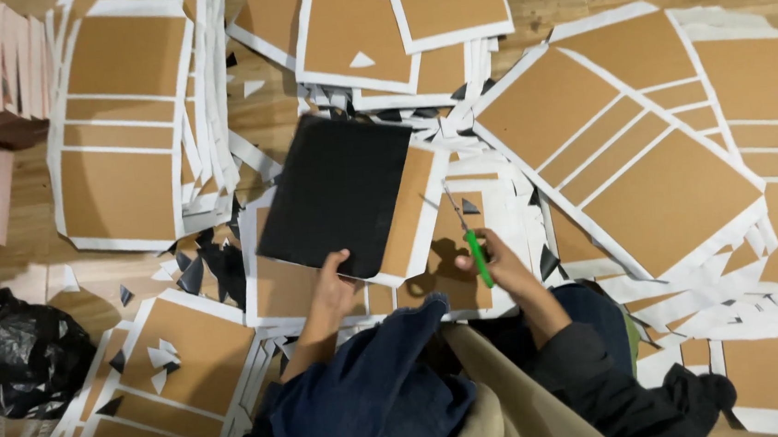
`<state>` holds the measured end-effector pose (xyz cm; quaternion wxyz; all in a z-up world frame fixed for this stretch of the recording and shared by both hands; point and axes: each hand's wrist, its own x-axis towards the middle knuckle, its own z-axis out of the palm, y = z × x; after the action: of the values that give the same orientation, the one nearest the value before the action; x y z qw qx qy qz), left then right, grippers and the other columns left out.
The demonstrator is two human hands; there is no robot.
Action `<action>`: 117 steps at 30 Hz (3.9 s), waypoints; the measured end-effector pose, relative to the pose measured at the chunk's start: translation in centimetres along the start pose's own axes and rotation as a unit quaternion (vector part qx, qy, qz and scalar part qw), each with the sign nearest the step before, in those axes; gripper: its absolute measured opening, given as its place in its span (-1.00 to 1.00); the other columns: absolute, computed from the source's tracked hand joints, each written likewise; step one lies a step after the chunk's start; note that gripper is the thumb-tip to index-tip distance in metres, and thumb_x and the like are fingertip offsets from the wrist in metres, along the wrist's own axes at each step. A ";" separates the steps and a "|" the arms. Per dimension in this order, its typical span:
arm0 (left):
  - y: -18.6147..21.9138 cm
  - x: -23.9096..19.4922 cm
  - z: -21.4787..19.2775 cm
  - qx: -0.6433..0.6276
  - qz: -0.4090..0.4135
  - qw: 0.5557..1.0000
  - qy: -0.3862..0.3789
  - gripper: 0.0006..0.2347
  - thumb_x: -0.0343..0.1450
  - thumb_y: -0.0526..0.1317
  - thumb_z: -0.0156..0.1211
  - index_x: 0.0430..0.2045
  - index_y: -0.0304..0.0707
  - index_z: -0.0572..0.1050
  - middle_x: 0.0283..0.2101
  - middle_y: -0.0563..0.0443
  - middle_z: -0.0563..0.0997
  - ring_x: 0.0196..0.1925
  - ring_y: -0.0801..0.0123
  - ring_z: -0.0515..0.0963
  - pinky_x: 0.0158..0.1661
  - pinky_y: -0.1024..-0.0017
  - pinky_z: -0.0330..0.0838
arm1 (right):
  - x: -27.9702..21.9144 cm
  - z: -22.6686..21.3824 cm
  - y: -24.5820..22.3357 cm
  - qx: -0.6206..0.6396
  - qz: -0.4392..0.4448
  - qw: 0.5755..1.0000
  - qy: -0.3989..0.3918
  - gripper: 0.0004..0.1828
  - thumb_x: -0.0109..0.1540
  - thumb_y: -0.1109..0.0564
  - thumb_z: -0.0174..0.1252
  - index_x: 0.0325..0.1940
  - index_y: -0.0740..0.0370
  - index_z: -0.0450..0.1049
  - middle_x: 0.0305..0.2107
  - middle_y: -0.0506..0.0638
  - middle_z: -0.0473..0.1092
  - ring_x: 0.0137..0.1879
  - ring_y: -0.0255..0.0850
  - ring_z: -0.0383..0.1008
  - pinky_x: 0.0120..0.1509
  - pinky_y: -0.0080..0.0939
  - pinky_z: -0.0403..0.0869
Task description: Cutting out shapes from printed cardboard sheets using scissors while sitting on the floor.
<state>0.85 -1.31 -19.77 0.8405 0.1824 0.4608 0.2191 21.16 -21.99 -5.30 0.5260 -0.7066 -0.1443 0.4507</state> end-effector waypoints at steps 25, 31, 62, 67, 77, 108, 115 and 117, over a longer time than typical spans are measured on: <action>2.6 -2.7 -3.1 0.043 0.110 0.990 -0.072 -0.43 0.12 -0.44 0.06 0.10 -0.32 0.28 0.07 -0.19 0.44 0.10 -0.01 0.42 0.16 0.03 0.19 | -0.5 -3.2 0.5 0.144 -0.150 0.962 -0.178 -0.25 -0.02 -0.08 0.31 0.07 0.43 0.23 -0.56 0.08 0.27 -0.50 -0.18 0.39 -0.41 -0.23 0.41; 2.5 -2.7 -2.9 0.049 0.094 0.991 -0.080 -0.44 0.10 -0.45 0.05 0.06 -0.21 0.36 0.01 -0.10 0.50 0.03 0.05 0.47 0.13 0.03 0.23 | -0.5 -2.9 0.0 0.152 -0.155 0.963 -0.160 -0.26 -0.04 -0.06 0.33 0.05 0.41 0.24 -0.58 0.08 0.27 -0.54 -0.19 0.37 -0.47 -0.22 0.42; 3.3 -5.5 -0.2 0.057 0.099 0.989 -0.093 -0.42 0.07 -0.47 0.04 0.05 -0.21 0.35 -0.06 -0.10 0.53 -0.03 0.05 0.50 0.08 0.06 0.29 | 1.0 -2.3 3.4 0.156 -0.199 0.963 -0.087 -0.42 -0.02 0.01 0.30 -0.03 0.36 0.33 -0.74 0.10 0.26 -0.73 -0.21 0.33 -0.66 -0.30 0.30; 2.5 -4.1 -1.6 0.049 0.098 0.989 -0.098 -0.44 0.09 -0.47 0.04 0.05 -0.23 0.34 -0.08 -0.09 0.52 -0.04 0.07 0.49 0.08 0.06 0.28 | 0.8 -2.2 3.2 0.157 -0.193 0.966 -0.072 -0.45 -0.03 0.06 0.30 -0.05 0.37 0.35 -0.77 0.10 0.26 -0.77 -0.21 0.31 -0.70 -0.31 0.29; -0.6 -1.6 -3.5 0.052 0.048 0.993 -0.095 -0.45 0.12 -0.41 0.09 0.08 -0.24 0.32 -0.03 -0.06 0.49 -0.01 0.09 0.46 0.09 0.06 0.24 | -0.5 1.5 1.4 0.156 -0.155 0.975 0.045 -0.73 0.13 0.25 0.16 -0.13 0.38 0.33 -0.85 0.06 0.22 -0.86 -0.24 0.22 -0.84 -0.36 0.22; -1.7 -1.0 -5.1 0.028 0.012 0.989 -0.142 -0.44 0.14 -0.44 0.03 0.12 -0.34 0.26 0.06 -0.19 0.42 0.05 -0.01 0.42 0.10 0.01 0.22 | 0.9 -3.5 2.6 0.097 -0.145 0.980 -0.098 -0.25 -0.02 -0.18 0.27 0.09 0.30 0.24 -0.59 0.09 0.29 -0.51 -0.15 0.38 -0.40 -0.21 0.40; -0.5 -2.4 -3.4 0.035 -0.013 0.988 -0.152 -0.50 0.18 -0.40 0.05 0.07 -0.36 0.30 0.06 -0.23 0.43 0.04 -0.05 0.45 0.09 0.06 0.26 | 1.2 -1.7 3.3 0.165 -0.154 0.974 0.022 -0.62 0.14 0.11 0.18 -0.03 0.28 0.29 -0.75 0.19 0.31 -0.75 -0.11 0.36 -0.74 -0.26 0.37; 0.1 -4.9 -0.4 0.052 -0.042 0.984 -0.166 -0.53 0.23 -0.32 0.06 0.08 -0.36 0.30 0.09 -0.24 0.41 0.07 -0.05 0.44 0.12 0.06 0.24 | 0.8 -0.1 2.7 0.199 -0.119 0.973 0.008 -0.43 0.08 -0.06 0.21 0.06 0.20 0.20 -0.42 0.20 0.32 -0.40 -0.07 0.37 -0.36 -0.10 0.39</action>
<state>-1.91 -3.86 -16.52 0.9032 0.2401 0.3326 0.1263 20.93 -22.59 -8.09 0.7070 -0.5691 -0.1311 0.3989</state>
